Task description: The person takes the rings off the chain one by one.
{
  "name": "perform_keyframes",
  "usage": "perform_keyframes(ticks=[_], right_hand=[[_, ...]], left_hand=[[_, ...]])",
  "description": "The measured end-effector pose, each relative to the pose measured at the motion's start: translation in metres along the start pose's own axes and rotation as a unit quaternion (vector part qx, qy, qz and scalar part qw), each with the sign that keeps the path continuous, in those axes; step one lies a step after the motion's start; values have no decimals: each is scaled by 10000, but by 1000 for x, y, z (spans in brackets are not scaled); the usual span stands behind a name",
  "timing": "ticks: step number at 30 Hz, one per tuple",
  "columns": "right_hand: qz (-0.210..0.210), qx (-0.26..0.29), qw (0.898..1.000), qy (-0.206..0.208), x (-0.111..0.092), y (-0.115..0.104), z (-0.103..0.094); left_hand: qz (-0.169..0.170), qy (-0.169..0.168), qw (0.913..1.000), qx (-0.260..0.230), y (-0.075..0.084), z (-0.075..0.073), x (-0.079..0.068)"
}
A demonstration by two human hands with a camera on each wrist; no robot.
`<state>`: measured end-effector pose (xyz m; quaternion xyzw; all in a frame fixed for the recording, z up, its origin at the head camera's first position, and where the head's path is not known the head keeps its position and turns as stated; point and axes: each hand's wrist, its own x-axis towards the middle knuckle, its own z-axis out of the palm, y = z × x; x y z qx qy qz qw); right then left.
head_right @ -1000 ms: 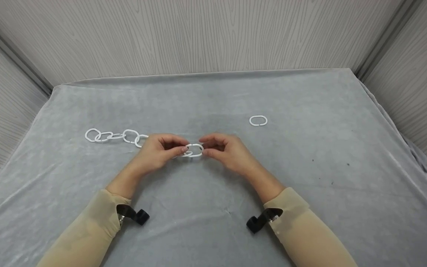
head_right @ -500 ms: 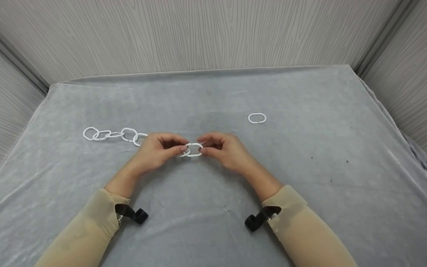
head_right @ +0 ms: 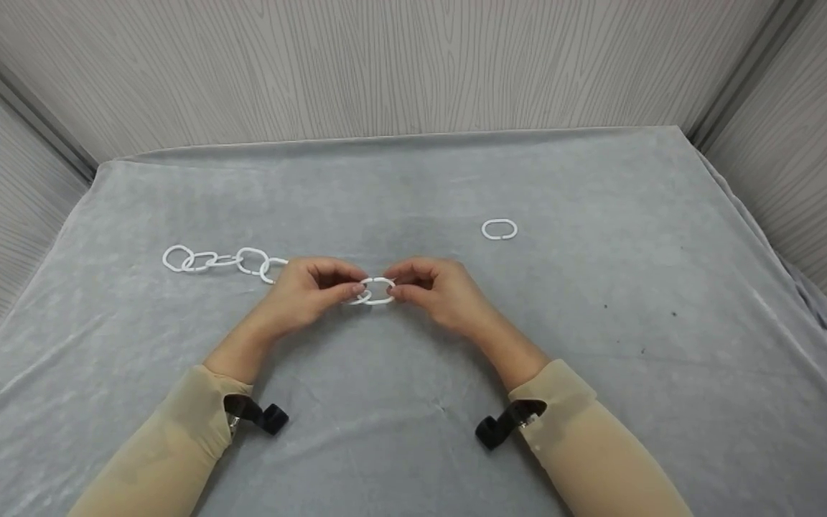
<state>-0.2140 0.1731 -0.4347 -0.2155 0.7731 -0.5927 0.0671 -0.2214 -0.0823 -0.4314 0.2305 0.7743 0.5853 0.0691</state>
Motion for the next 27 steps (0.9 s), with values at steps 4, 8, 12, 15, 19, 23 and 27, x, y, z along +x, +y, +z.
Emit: perform_keyframes(ticks=[4, 8, 12, 15, 19, 23, 27], right_hand=[[-29, -2, 9999, 116, 0, 1, 0], [-19, -27, 9998, 215, 1, 2, 0], [15, -37, 9996, 285, 2, 3, 0], [32, -43, 9995, 315, 2, 4, 0], [36, -68, 9994, 344, 2, 5, 0], [44, -46, 9993, 361, 1, 6, -1], [51, 12, 9992, 393, 0, 6, -2]], left_hand=[[-51, 162, 9999, 6, 1, -2, 0], [-37, 343, 9994, -10, 3, -8, 0], [-32, 414, 9991, 60, 3, -17, 0], [-55, 416, 9991, 118, 2, -25, -1], [-85, 311, 9994, 111, -2, -36, -2], [-139, 39, 9998, 168, -6, -43, -2], [-218, -205, 9986, 434, -8, -45, -3]])
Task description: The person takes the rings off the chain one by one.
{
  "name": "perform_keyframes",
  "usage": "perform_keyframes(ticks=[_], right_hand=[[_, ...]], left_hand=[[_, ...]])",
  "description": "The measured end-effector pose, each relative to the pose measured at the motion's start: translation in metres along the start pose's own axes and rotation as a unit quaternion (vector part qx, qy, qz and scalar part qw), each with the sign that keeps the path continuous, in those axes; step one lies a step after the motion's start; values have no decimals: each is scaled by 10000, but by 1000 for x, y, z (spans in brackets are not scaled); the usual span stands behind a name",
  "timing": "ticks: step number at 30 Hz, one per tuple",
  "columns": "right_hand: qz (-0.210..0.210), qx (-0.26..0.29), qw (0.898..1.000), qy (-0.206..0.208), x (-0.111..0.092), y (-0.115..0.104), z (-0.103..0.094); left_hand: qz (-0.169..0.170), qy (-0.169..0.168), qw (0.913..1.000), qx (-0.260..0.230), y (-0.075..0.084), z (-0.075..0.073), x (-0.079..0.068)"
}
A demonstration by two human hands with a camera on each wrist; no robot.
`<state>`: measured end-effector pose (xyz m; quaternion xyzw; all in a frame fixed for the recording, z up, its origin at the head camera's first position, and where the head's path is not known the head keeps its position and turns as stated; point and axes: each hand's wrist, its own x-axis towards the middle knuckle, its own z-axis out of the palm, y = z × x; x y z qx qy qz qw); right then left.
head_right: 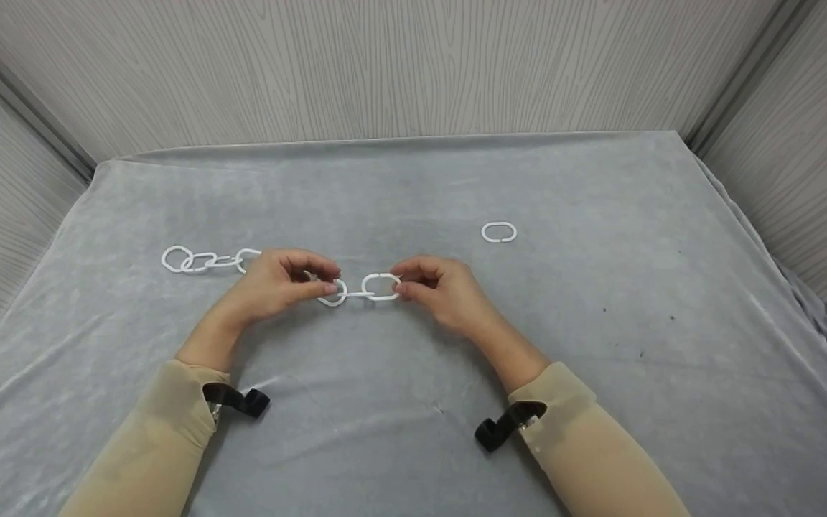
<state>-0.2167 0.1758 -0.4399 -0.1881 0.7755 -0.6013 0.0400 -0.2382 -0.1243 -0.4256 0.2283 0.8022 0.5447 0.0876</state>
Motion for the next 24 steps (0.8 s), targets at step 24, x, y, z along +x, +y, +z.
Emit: perform_keyframes(ticks=[24], right_hand=[[146, 34, 9999, 39, -1, 0, 0]], left_hand=[[161, -107, 9987, 477, -11, 6, 0]])
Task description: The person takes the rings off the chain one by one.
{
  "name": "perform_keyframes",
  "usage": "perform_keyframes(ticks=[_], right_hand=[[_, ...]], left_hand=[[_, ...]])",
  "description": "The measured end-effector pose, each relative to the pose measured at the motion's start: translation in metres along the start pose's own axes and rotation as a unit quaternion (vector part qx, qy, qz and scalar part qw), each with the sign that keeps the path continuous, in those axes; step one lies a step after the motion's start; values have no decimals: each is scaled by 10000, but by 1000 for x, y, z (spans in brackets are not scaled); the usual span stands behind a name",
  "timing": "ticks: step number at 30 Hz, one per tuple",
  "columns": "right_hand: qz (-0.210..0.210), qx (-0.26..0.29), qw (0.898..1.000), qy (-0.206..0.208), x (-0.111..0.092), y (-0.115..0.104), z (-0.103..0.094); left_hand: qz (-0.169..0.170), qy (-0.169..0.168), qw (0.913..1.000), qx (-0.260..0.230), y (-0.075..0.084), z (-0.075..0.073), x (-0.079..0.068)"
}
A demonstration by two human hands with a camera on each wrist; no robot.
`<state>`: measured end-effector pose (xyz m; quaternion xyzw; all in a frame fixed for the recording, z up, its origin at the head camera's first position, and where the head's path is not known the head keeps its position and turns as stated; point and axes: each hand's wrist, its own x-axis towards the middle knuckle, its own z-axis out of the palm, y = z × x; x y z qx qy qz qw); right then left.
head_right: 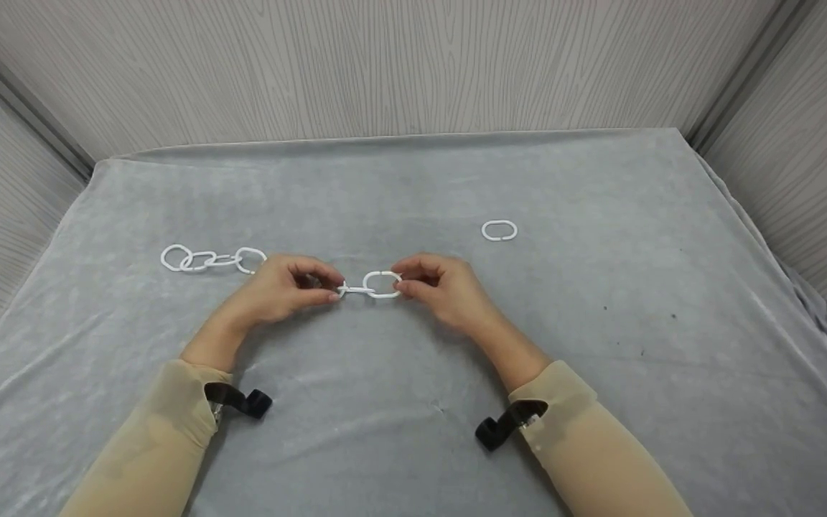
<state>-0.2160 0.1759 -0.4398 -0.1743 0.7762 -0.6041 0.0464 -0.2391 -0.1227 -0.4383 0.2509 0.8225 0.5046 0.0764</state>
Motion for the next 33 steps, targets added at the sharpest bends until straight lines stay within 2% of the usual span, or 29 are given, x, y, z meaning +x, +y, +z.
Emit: perform_keyframes(ticks=[15, 33], right_hand=[[-13, 46, 10000, 21, 1, -1, 0], [5, 142, 9999, 32, 0, 0, 1]], left_hand=[[-123, 90, 9991, 388, 2, 1, 0], [-117, 98, 9989, 434, 2, 4, 0]])
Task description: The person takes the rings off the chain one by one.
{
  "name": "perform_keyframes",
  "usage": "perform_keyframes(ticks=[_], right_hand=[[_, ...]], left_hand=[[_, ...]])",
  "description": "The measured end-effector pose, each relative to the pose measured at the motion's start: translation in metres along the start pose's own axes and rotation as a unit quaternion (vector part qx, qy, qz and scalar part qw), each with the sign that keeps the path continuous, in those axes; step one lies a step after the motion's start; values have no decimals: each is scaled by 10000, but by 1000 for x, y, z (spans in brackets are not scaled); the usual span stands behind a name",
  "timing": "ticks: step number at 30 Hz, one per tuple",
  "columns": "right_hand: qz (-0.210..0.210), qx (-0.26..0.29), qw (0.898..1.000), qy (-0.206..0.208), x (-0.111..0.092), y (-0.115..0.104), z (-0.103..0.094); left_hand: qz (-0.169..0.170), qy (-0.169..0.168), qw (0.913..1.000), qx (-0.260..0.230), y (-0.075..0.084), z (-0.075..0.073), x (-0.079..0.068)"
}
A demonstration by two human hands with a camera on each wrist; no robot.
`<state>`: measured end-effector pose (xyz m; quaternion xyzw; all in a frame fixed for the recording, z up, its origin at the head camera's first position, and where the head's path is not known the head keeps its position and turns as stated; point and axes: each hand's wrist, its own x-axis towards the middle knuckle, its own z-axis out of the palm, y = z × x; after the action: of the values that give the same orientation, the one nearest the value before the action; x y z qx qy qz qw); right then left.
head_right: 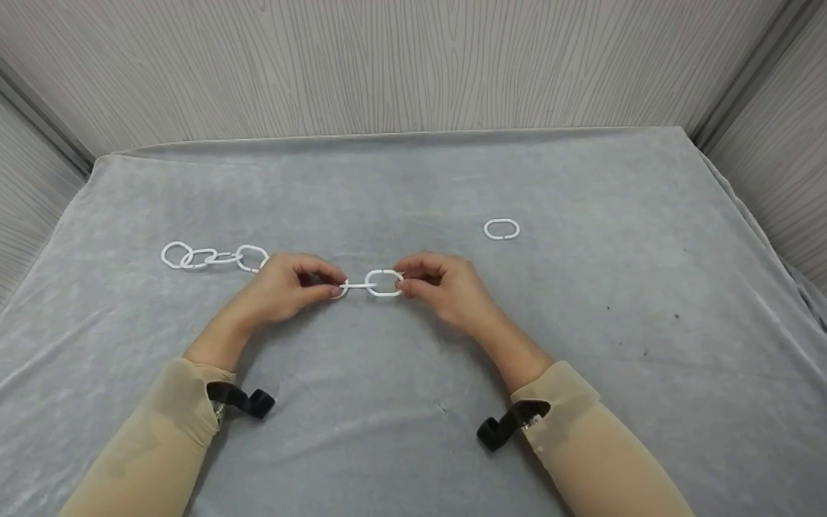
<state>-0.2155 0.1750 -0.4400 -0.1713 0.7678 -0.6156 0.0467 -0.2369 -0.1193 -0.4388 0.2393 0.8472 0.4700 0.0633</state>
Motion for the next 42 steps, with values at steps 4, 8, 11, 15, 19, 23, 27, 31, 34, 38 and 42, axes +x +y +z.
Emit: perform_keyframes(ticks=[4, 8, 11, 15, 19, 23, 27, 31, 34, 38, 42], right_hand=[[12, -25, 10000, 16, 0, 0, 0], [-3, 2, 10000, 7, 0, 0, -1], [-40, 0, 10000, -4, -1, 0, 0], [-93, -72, 9999, -9, 0, 0, 1], [-95, -41, 9999, -29, 1, 0, 3], [-85, 13, 9999, -63, 1, -1, 6], [-55, -41, 9999, -92, 2, -1, 7], [-13, -46, 9999, -127, 3, -3, 8], [22, -29, 9998, -174, 4, -4, 8], [135, 82, 9996, -236, 4, -4, 8], [256, 184, 9991, -277, 3, -3, 7]], left_hand=[[12, 31, 10000, -77, 0, 1, 0], [-12, 144, 9998, -120, 1, 1, -1], [35, 277, 9996, -83, 3, 1, -1], [228, 422, 9988, 15, 6, 1, -3], [399, 505, 9979, -9, 9, 0, -4], [541, 541, 9970, -107, 10, 1, -5], [704, 532, 9960, -123, 13, 3, -6], [782, 525, 9954, -149, 16, 5, -7], [808, 535, 9952, -164, 17, 6, -7], [798, 509, 9954, -174, 18, 8, -7], [758, 471, 9959, -158, 20, 9, -6]])
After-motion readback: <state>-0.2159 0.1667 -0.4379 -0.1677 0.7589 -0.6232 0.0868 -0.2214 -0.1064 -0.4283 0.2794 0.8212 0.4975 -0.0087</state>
